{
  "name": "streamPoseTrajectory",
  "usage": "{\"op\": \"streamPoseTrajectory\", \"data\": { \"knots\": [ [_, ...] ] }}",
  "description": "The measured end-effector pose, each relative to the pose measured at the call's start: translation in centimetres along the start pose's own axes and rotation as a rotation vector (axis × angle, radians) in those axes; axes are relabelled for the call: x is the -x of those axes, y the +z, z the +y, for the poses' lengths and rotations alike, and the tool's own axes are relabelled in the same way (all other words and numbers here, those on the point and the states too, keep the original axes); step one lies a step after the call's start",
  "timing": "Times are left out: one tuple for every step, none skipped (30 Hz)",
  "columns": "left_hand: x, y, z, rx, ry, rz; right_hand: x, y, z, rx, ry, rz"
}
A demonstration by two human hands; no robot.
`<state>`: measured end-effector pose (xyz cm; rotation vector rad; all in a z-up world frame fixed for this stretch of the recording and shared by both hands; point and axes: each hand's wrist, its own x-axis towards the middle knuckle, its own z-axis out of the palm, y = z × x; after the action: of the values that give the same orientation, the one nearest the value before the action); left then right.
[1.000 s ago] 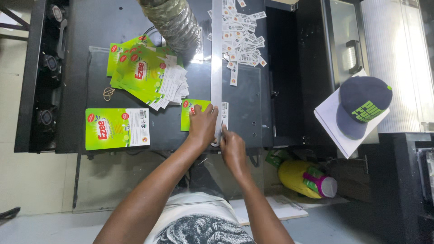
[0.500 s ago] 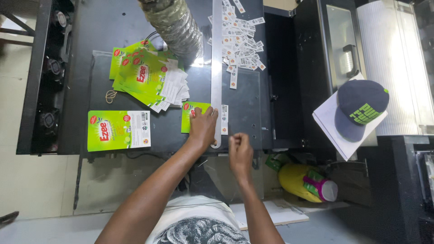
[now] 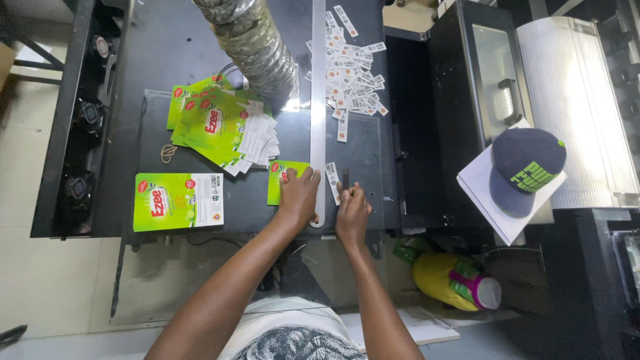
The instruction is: The person repeatedly cuts the top edge off green Ezee packets using a utility knife and a metal ruler as a guide. The cut pieces are discarded to the side while the trimmed packets are stacked.
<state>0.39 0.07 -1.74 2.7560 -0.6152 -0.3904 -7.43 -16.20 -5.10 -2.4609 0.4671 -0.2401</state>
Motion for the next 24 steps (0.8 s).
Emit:
{"op": "streamPoseTrajectory", "data": {
  "knots": [
    [0.0,-0.2,0.1,-0.002,0.003,0.0,0.0,0.3,0.4,-0.001,0.002,0.003],
    [0.1,-0.4,0.2,0.002,0.005,-0.004,0.1,0.7,0.7,0.04,-0.004,0.015],
    [0.2,-0.6,0.2,0.005,0.006,-0.007,0.2,1.1,0.9,0.082,-0.01,0.028],
    [0.3,-0.5,0.2,0.003,0.007,-0.005,0.9,0.8,0.6,0.08,-0.011,0.03],
    [0.4,-0.4,0.1,0.006,0.009,-0.014,1.6,0.6,0.2,0.083,0.01,0.031],
    [0.3,-0.5,0.0,0.011,0.004,-0.018,2.0,0.5,-0.3,0.086,0.022,0.03],
    [0.0,-0.6,0.0,0.013,-0.001,-0.008,1.6,0.4,-0.2,0.086,0.011,0.031],
    [0.1,-0.5,0.0,0.02,-0.001,-0.021,1.6,0.3,0.0,0.135,0.016,0.035],
    [0.1,-0.4,0.0,0.027,-0.001,-0.033,1.7,0.2,0.2,0.185,0.021,0.039],
    [0.2,-0.5,0.0,0.028,-0.001,-0.034,1.8,0.0,0.0,0.185,0.021,0.039],
    [0.3,-0.6,0.1,0.036,0.0,-0.044,1.9,-0.2,-0.3,0.197,0.032,0.038],
    [0.2,-0.9,0.1,0.043,-0.001,-0.049,1.7,-0.4,-0.6,0.207,0.039,0.039],
    [0.3,-0.9,0.2,0.042,-0.001,-0.044,1.9,-0.5,-0.7,0.207,0.035,0.042],
    [0.3,-0.9,0.2,0.044,-0.006,-0.052,2.0,-0.6,-0.7,0.205,0.039,0.038],
    [0.3,-0.9,0.2,0.046,-0.011,-0.06,2.2,-0.6,-0.8,0.203,0.043,0.034],
    [0.3,-0.7,0.1,0.048,-0.016,-0.056,2.0,-0.7,-0.7,0.203,0.036,0.032],
    [0.1,-0.3,0.0,0.044,-0.01,-0.036,1.8,-0.7,-0.5,0.207,0.021,0.02],
    [0.2,0.1,0.0,0.039,0.005,-0.022,1.9,-0.7,-0.2,0.212,0.015,0.01],
    [0.3,-0.1,-0.1,0.039,0.006,-0.026,1.8,-1.1,-0.8,0.212,0.019,0.009],
    [0.4,-0.3,0.0,0.049,0.005,-0.024,1.5,-1.6,-1.3,0.208,0.006,0.013],
    [0.4,-0.5,0.1,0.059,0.003,-0.021,1.3,-2.1,-1.8,0.204,-0.006,0.018],
    [0.4,-0.3,0.1,0.062,0.005,-0.028,0.8,-2.2,-2.4,0.208,0.0,0.015],
    [0.5,-0.2,0.1,0.038,0.006,-0.014,0.3,-2.2,-3.1,0.151,0.032,-0.013],
    [0.5,-0.1,0.0,0.014,0.006,0.002,-0.3,-2.2,-3.8,0.095,0.063,-0.041]
  ]
}}
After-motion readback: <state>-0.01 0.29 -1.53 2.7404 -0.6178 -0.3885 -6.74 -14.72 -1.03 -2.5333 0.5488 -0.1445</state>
